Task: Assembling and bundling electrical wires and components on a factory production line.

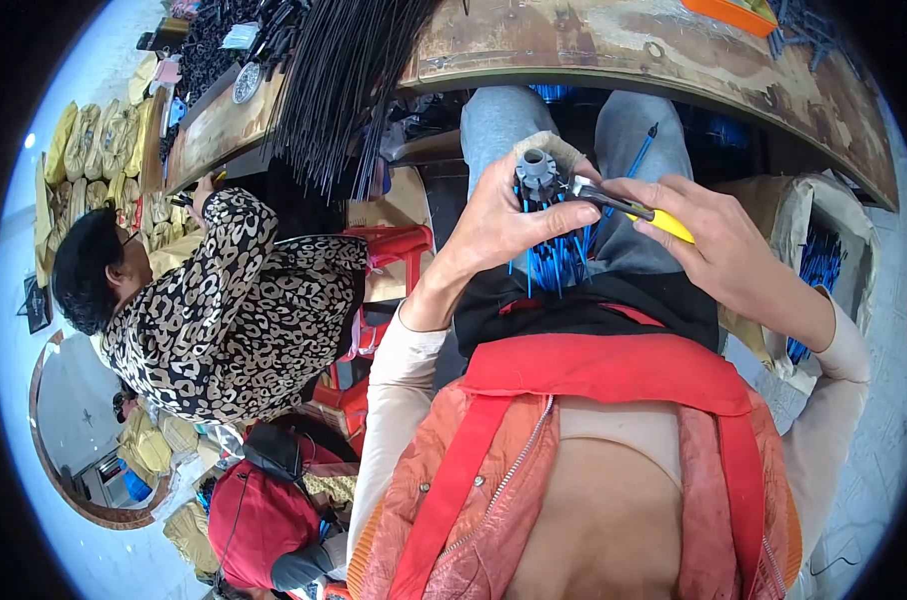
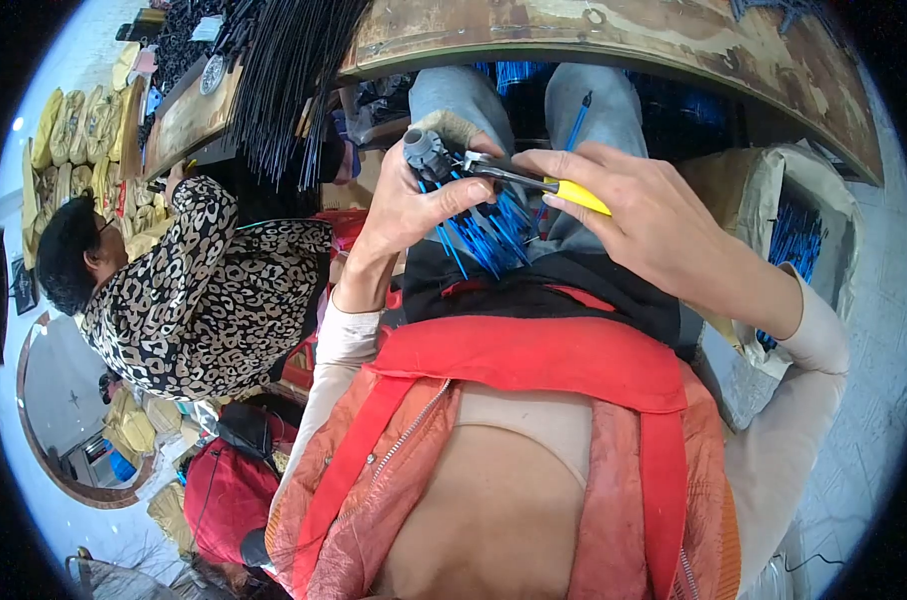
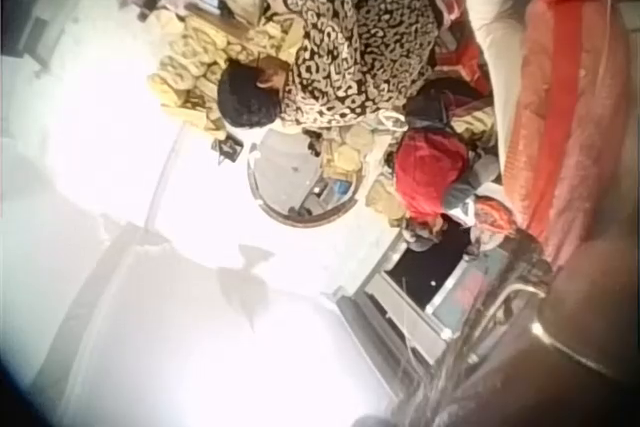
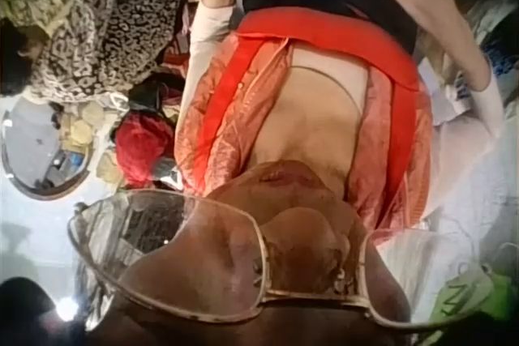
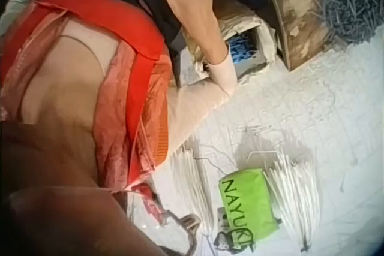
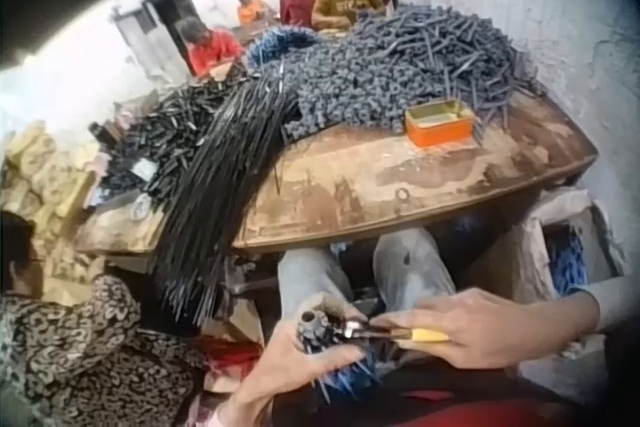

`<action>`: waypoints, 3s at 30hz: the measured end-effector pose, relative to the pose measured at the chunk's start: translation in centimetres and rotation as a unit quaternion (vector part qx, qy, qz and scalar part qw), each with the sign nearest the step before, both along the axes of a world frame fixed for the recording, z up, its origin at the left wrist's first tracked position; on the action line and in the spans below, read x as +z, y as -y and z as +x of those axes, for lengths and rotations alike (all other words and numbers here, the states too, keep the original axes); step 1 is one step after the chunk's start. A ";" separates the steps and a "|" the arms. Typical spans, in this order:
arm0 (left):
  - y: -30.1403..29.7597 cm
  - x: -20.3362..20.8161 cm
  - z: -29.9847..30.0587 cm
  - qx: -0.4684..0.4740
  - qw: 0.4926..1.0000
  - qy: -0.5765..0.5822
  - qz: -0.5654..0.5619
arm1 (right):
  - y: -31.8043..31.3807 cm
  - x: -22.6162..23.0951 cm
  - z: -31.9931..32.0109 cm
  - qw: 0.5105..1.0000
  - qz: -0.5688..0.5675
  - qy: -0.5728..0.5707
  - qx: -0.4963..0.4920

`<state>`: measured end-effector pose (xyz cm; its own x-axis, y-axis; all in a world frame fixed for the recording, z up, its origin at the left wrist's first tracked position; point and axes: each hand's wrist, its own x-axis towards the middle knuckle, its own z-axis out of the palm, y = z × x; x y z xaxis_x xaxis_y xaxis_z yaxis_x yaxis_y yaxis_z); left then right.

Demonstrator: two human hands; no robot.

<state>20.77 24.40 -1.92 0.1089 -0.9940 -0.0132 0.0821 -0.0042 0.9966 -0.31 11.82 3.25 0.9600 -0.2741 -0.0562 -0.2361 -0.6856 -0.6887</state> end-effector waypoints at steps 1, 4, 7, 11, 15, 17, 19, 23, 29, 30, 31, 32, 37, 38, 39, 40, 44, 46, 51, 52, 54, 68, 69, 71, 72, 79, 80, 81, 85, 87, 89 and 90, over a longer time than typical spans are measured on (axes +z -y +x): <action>0.0 0.0 -0.2 0.000 1.000 0.000 0.002 | 0.0 0.5 0.0 0.998 -0.030 -0.048 0.001; 0.0 -0.3 -0.3 0.029 0.999 -0.006 -0.030 | 0.6 1.4 0.0 0.998 -0.012 -0.035 0.046; -0.3 -0.8 0.4 -0.073 0.992 0.038 -0.091 | 1.9 2.4 0.3 0.886 0.396 -0.226 0.081; -0.4 -0.3 0.4 -0.136 0.990 -0.011 -0.048 | -0.9 0.8 -1.0 0.953 0.259 -0.154 0.024; 0.6 0.6 -1.3 -0.039 0.998 -0.053 0.015 | -0.6 0.5 -1.7 0.980 -0.162 0.110 -0.021; 0.9 0.8 -2.0 0.021 0.999 -0.001 0.033 | 0.1 1.2 -2.1 0.969 -0.219 0.111 -0.021; 0.8 0.5 -1.2 -0.014 0.999 -0.005 0.050 | 0.3 2.9 -2.9 0.995 -0.075 -0.066 0.007; 0.5 -0.3 -1.1 -0.107 0.993 -0.049 -0.010 | 1.2 4.6 -1.5 0.828 0.485 -0.280 -0.039; 0.5 0.2 -1.6 0.002 0.999 0.049 -0.010 | -0.5 3.2 -2.4 0.997 -0.064 -0.038 -0.032; 0.4 -0.2 -1.6 0.018 0.998 0.061 -0.016 | 0.0 3.4 -2.8 0.991 -0.091 -0.092 -0.016; 0.3 -0.3 -1.4 0.017 0.998 0.062 -0.017 | -0.1 3.2 -2.7 0.996 -0.085 -0.033 -0.020; 0.2 -0.3 -1.1 -0.009 1.000 0.022 -0.010 | -0.1 3.5 -2.4 0.995 -0.033 -0.092 -0.021; -0.4 -0.9 -0.7 -0.073 0.996 -0.049 -0.032 | -0.1 4.0 -1.7 0.897 0.362 -0.233 -0.102; -0.4 -1.1 -0.6 -0.084 0.994 -0.071 -0.021 | 0.3 1.9 -2.6 0.852 0.461 -0.239 -0.057; -0.7 -1.4 -0.5 -0.084 0.994 -0.068 -0.020 | 0.3 0.1 -3.2 0.796 0.555 -0.242 -0.011; -0.8 -1.8 -0.4 -0.102 0.993 -0.051 -0.034 | -0.1 -0.6 -3.0 0.760 0.593 -0.265 -0.018; -0.7 -2.2 -0.7 -0.054 0.997 0.009 -0.047 | -2.1 1.3 -2.6 0.957 0.218 -0.159 -0.105; -0.9 -2.0 -1.2 -0.004 1.000 0.017 -0.025 | -1.4 -1.1 -3.3 0.998 -0.047 0.027 -0.042; -1.3 -2.6 -0.6 -0.082 0.995 -0.036 -0.035 | -0.8 2.4 -1.8 0.920 0.326 -0.207 -0.065; -1.3 -2.7 -0.6 -0.093 0.995 -0.033 -0.020 | -1.2 1.3 -2.4 0.876 0.445 -0.176 -0.060; -1.2 -2.5 -0.9 -0.100 0.995 0.003 -0.021 | -1.5 -0.2 -2.5 0.836 0.494 -0.228 -0.069; -0.8 -0.8 0.1 -0.067 0.997 0.011 0.026 | -1.8 -1.9 -1.1 0.954 0.267 -0.121 -0.057; -0.7 -0.9 0.1 -0.062 0.998 0.011 0.028 | -1.3 -1.2 -1.0 0.947 0.285 -0.137 -0.054; -0.6 -1.0 0.0 -0.058 0.998 0.025 0.022 | -0.6 -0.1 -0.9 0.940 0.301 -0.153 -0.054; -0.8 -1.1 0.0 -0.061 0.998 0.020 0.021 | -0.5 0.2 -0.9 0.935 0.306 -0.172 -0.045; -2.1 -0.9 -1.0 -0.082 0.996 0.018 -0.004 | -2.6 3.0 -1.5 0.906 0.344 -0.234 -0.077; -2.1 -0.7 -1.2 -0.080 0.996 0.034 -0.019 | -3.0 3.3 -1.7 0.892 0.356 -0.263 -0.098; -2.3 -0.4 -1.5 -0.082 0.996 0.035 -0.023 | -3.2 3.5 -1.9 0.893 0.354 -0.261 -0.101; -2.6 0.0 -2.8 -0.085 0.994 0.050 -0.036 | -4.0 4.3 -2.9 0.881 0.338 -0.308 -0.126; -2.1 0.2 -3.0 -0.083 0.994 0.063 -0.044 | -4.0 5.4 -2.7 0.880 0.311 -0.325 -0.156; -2.0 0.1 -3.2 -0.050 0.996 0.070 -0.032 | -3.9 6.6 -2.2 0.878 0.284 -0.344 -0.173; -2.0 0.2 -3.4 -0.036 0.997 0.069 -0.030 | -3.6 6.9 -2.0 0.879 0.280 -0.344 -0.173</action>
